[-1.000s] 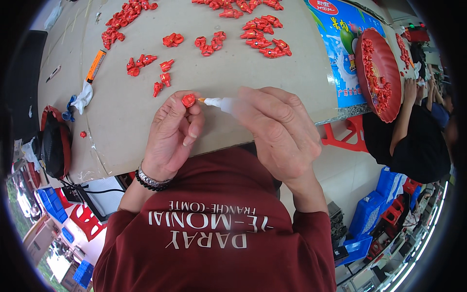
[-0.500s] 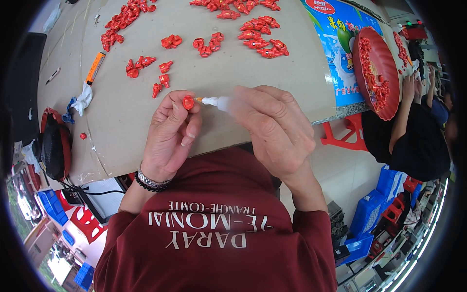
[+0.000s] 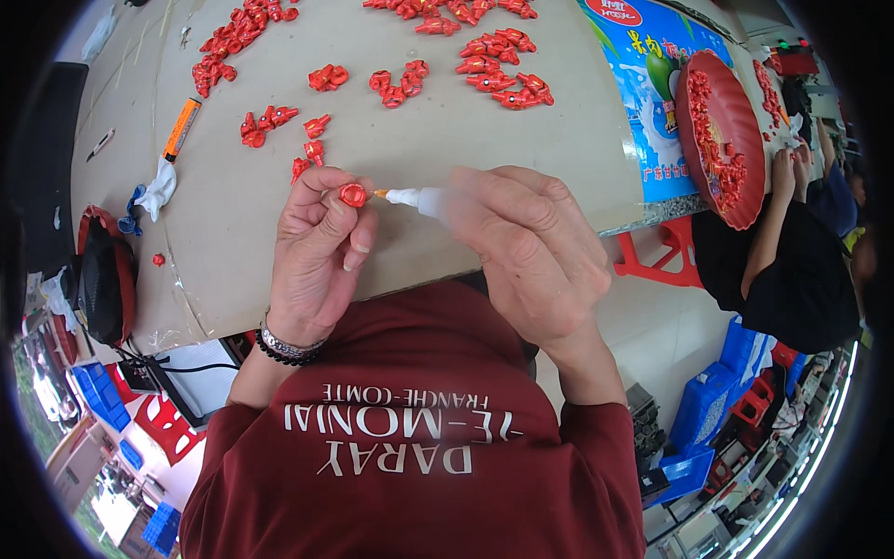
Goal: The person fills small red candy wrappers with a white substance using a squeeze bottle. They pick up a wrapper, apply the substance, and then place the filled item into a red bowl. The process is repeated continuously throughout the video.
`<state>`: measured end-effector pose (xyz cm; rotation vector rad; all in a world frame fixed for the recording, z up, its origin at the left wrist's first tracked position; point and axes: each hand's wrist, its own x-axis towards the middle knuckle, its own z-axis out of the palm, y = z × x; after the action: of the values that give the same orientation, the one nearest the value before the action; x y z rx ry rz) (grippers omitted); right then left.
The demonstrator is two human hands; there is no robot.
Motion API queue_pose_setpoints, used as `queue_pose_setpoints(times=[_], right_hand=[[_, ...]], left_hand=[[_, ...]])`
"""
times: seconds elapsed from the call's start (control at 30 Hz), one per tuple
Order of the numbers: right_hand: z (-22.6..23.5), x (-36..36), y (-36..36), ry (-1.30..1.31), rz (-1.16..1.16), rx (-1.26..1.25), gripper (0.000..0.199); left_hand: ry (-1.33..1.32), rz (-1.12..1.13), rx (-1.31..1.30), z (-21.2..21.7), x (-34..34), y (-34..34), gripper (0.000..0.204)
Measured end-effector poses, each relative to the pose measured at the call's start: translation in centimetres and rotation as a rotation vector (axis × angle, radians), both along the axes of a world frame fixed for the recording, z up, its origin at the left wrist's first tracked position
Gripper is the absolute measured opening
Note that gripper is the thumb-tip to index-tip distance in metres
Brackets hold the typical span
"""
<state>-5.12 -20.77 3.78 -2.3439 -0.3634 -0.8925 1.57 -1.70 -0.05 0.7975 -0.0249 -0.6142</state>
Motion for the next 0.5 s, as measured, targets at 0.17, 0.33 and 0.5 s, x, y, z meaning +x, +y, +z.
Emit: queue_pose_setpoints(times=[0.17, 0.33, 0.5], right_hand=[[0.01, 0.04, -0.03, 0.005, 0.005, -0.012, 0.029], [0.41, -0.14, 0.29, 0.003, 0.002, 0.015, 0.029], [0.15, -0.06, 0.25, 0.021, 0.02, 0.003, 0.029]], left_hand=[[-0.018, 0.0, -0.005, -0.19, 0.06, 0.09, 0.015], [0.017, 0.036, -0.014, 0.08, 0.09, -0.05, 0.017], [0.032, 0.048, -0.027, 0.31, 0.1, 0.02, 0.017]])
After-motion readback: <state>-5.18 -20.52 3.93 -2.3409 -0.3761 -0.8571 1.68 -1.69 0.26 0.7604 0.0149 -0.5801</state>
